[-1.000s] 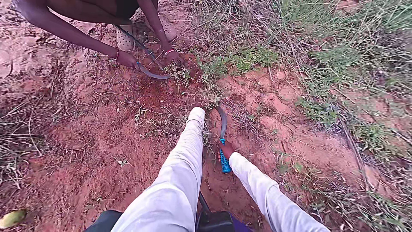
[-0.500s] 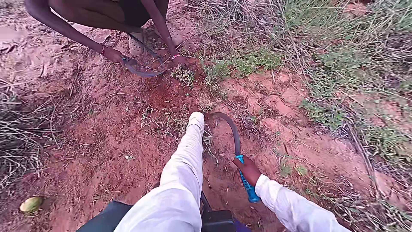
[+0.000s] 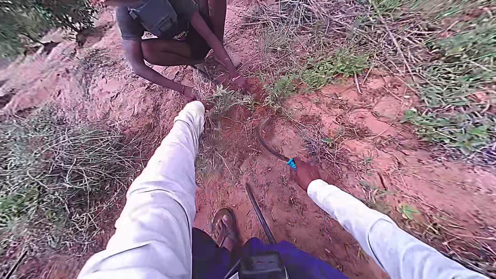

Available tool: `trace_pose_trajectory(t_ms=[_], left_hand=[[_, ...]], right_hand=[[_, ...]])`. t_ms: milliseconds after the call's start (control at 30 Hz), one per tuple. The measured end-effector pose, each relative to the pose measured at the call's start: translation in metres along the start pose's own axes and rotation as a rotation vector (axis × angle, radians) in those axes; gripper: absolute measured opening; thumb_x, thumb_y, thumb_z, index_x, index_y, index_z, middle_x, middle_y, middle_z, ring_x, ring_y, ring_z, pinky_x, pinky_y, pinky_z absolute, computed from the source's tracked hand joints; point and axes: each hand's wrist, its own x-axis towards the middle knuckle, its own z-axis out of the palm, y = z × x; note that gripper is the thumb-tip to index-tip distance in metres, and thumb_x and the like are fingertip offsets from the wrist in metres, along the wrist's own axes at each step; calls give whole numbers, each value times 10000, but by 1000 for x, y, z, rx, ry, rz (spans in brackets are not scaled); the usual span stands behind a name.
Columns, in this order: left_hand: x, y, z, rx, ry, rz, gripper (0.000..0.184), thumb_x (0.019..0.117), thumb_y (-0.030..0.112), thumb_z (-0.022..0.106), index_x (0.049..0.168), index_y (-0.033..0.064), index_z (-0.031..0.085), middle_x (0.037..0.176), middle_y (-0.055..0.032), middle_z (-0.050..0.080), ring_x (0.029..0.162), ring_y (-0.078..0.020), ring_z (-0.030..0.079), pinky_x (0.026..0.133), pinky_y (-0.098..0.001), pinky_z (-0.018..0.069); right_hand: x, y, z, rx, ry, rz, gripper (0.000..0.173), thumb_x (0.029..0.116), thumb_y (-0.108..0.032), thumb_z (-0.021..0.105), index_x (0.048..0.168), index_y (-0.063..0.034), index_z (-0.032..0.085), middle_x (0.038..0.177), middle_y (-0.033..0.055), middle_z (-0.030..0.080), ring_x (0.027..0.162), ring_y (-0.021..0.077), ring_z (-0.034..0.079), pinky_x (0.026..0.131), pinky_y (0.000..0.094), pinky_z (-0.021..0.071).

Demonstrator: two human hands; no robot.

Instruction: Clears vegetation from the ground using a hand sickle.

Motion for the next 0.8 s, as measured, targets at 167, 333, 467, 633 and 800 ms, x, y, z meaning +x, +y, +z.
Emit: trace_pose_trajectory(t_ms=[167, 333, 467, 633, 800], left_hand=[[23, -46, -24, 412, -135, 106, 496, 1088, 150, 537, 1454, -164, 424, 1559, -335, 411, 1515, -392, 359, 1247, -481, 256], [23, -111, 7, 703, -348, 145, 457, 1101, 209, 518, 1389, -146, 529, 1498, -342, 487, 1475, -444, 412, 1230, -555, 280], [37, -136, -14, 673, -400, 158, 442, 1114, 179, 483, 1406, -152, 505, 1522, -341, 461, 1498, -437, 378, 1243, -540, 244], [50, -155, -33, 570, -330, 114, 449, 1097, 174, 525, 1409, -148, 503, 1522, -348, 454, 1495, -451, 373, 1235, -556, 249], [32, -132, -12, 709, -399, 174, 471, 1104, 237, 516, 1409, -122, 525, 1515, -342, 467, 1498, -451, 369, 1234, -579, 244]], right_hand=[[29, -89, 1, -367, -122, -161, 432, 1054, -6, 432, 1482, 41, 465, 1496, 291, 484, 1326, 488, 526, 1024, 651, 449], [50, -114, -56, -538, -59, -19, 349, 1065, -40, 421, 1346, 114, 559, 1427, 293, 549, 1339, 448, 531, 1047, 619, 433], [52, -72, -127, -645, 93, 137, 296, 1061, -67, 473, 1237, 102, 640, 1315, 299, 625, 1257, 476, 586, 1007, 650, 446], [-8, -61, -127, -614, 160, 178, 271, 1028, -24, 519, 1247, 80, 640, 1292, 309, 633, 1223, 499, 599, 955, 669, 468], [13, -124, -41, -575, 11, -2, 398, 1049, -11, 443, 1436, 57, 511, 1456, 301, 519, 1329, 487, 521, 1033, 649, 431]])
